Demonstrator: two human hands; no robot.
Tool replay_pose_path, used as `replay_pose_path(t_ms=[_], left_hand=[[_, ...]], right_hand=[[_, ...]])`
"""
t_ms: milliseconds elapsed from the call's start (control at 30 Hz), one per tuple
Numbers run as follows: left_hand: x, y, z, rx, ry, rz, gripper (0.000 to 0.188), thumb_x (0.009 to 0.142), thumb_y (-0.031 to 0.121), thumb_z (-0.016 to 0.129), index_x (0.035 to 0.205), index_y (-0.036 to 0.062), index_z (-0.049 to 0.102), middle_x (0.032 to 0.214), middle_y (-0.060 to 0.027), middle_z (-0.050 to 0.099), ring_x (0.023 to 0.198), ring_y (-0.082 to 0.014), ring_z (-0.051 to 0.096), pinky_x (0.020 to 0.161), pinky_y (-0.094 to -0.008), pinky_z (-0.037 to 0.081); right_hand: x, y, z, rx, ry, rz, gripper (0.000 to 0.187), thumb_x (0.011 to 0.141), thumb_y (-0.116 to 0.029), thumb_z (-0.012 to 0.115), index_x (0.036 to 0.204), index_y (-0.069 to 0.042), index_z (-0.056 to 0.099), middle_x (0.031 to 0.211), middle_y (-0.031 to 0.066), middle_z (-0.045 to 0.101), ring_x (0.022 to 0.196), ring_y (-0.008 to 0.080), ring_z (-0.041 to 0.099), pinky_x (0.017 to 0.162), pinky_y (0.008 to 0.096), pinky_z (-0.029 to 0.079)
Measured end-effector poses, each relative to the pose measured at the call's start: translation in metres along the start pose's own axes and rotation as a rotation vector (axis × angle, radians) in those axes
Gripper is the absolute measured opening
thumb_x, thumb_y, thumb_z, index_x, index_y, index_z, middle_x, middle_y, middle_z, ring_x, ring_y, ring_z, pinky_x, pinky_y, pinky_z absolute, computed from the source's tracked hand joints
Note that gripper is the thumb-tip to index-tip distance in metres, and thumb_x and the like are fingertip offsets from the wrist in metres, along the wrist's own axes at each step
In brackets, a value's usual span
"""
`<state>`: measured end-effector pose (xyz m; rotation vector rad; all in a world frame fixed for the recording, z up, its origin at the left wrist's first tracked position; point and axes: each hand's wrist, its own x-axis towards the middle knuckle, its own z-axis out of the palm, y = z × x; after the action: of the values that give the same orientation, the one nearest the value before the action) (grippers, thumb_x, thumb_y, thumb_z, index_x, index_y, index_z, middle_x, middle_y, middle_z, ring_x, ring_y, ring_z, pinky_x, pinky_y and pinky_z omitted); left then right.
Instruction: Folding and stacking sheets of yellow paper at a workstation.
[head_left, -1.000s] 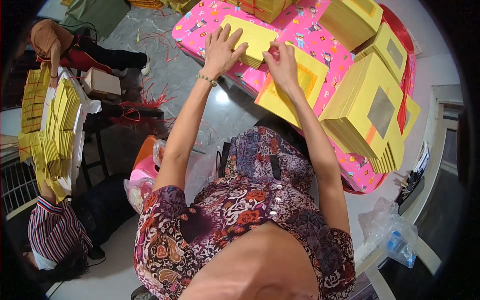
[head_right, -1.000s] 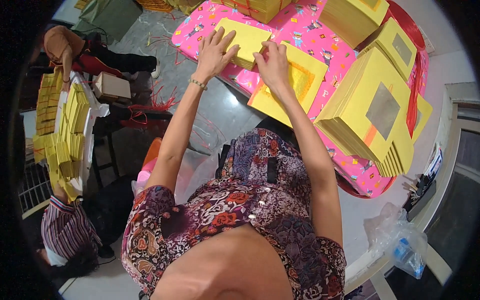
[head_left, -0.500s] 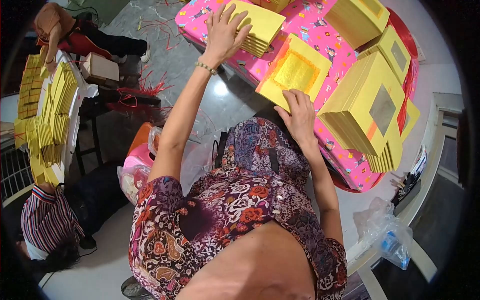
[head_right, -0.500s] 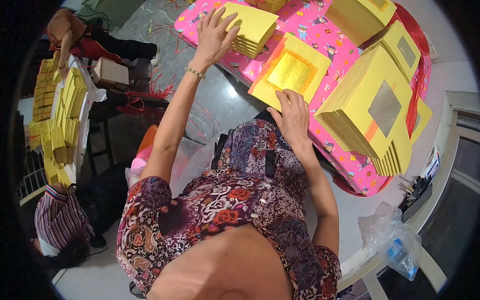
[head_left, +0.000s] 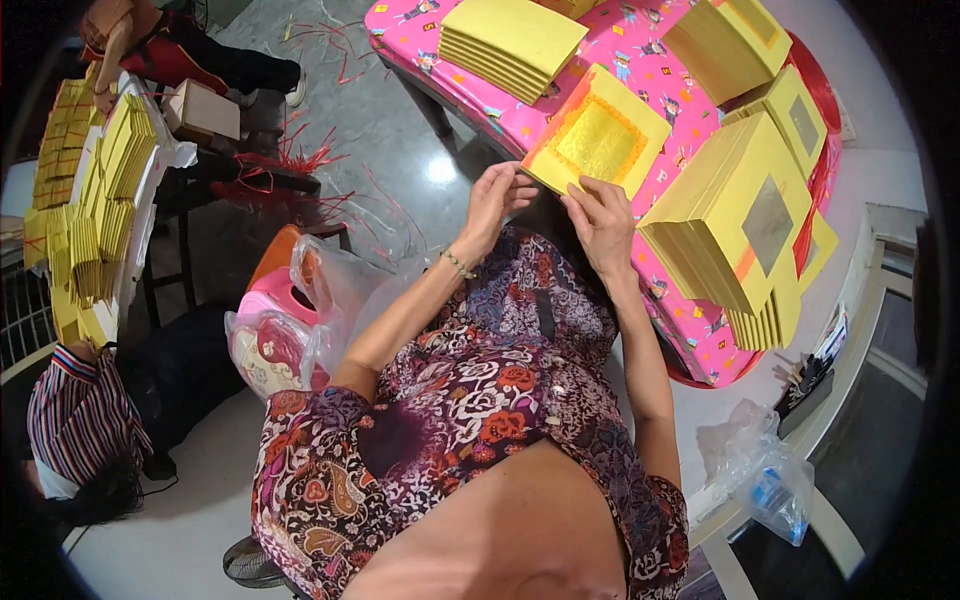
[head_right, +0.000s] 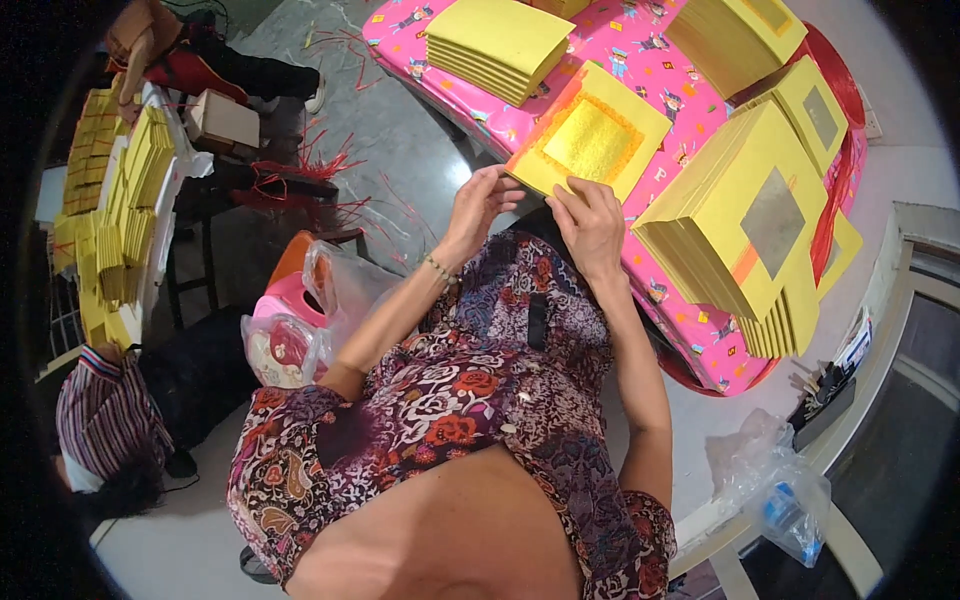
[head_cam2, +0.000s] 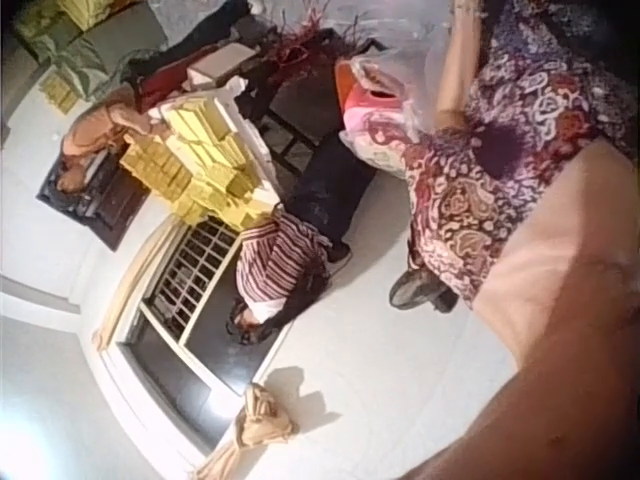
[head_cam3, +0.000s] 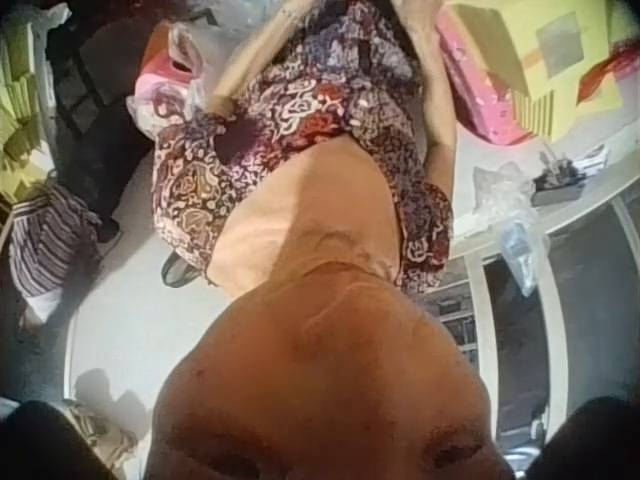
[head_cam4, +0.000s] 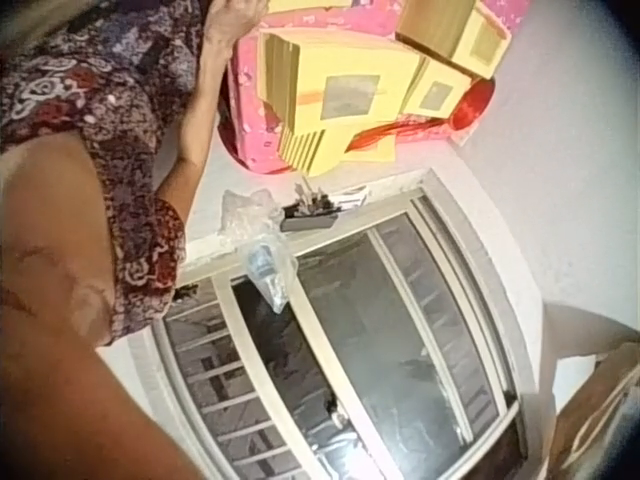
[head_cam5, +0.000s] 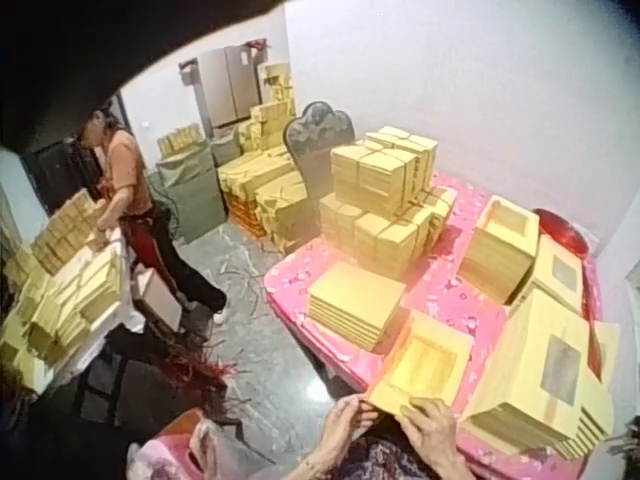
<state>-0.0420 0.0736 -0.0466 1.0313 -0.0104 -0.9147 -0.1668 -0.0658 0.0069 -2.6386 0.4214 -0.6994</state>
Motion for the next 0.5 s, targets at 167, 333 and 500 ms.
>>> replay_pose_path(t_ms=[167, 333, 500], left_hand=[[-0.002, -0.006, 0.017, -0.109, -0.041, 0.047, 0.039, 0.095, 0.022, 0.06, 0.127, 0.0037, 0.049, 0.106, -0.0072, 0.066, 0.092, -0.0142, 0.066, 0.079, -0.0261, 0.054], [-0.001, -0.01, 0.024, -0.076, -0.039, 0.088, 0.037, 0.093, 0.015, 0.063, 0.125, 0.0025, 0.049, 0.101, -0.006, 0.066, 0.089, -0.0121, 0.065, 0.078, -0.0251, 0.055], [0.001, -0.009, 0.029, -0.045, -0.009, 0.082, 0.037, 0.091, 0.012, 0.064, 0.123, 0.0025, 0.049, 0.094, -0.0036, 0.065, 0.082, -0.0089, 0.063, 0.075, -0.0239, 0.055]], right_hand=[[-0.003, 0.003, 0.007, 0.241, 0.068, 0.104, 0.016, 0.08, -0.01, 0.072, 0.095, -0.005, 0.074, 0.098, 0.0085, 0.066, 0.094, 0.025, 0.059, 0.082, 0.0346, 0.048], [-0.005, 0.008, 0.009, 0.314, 0.06, 0.148, 0.014, 0.082, -0.01, 0.07, 0.094, -0.005, 0.074, 0.097, 0.0079, 0.066, 0.095, 0.0237, 0.058, 0.082, 0.0331, 0.048], [-0.005, 0.009, 0.011, 0.343, 0.059, 0.187, 0.013, 0.083, -0.01, 0.068, 0.092, -0.004, 0.074, 0.097, 0.0069, 0.066, 0.094, 0.0225, 0.058, 0.082, 0.032, 0.048]])
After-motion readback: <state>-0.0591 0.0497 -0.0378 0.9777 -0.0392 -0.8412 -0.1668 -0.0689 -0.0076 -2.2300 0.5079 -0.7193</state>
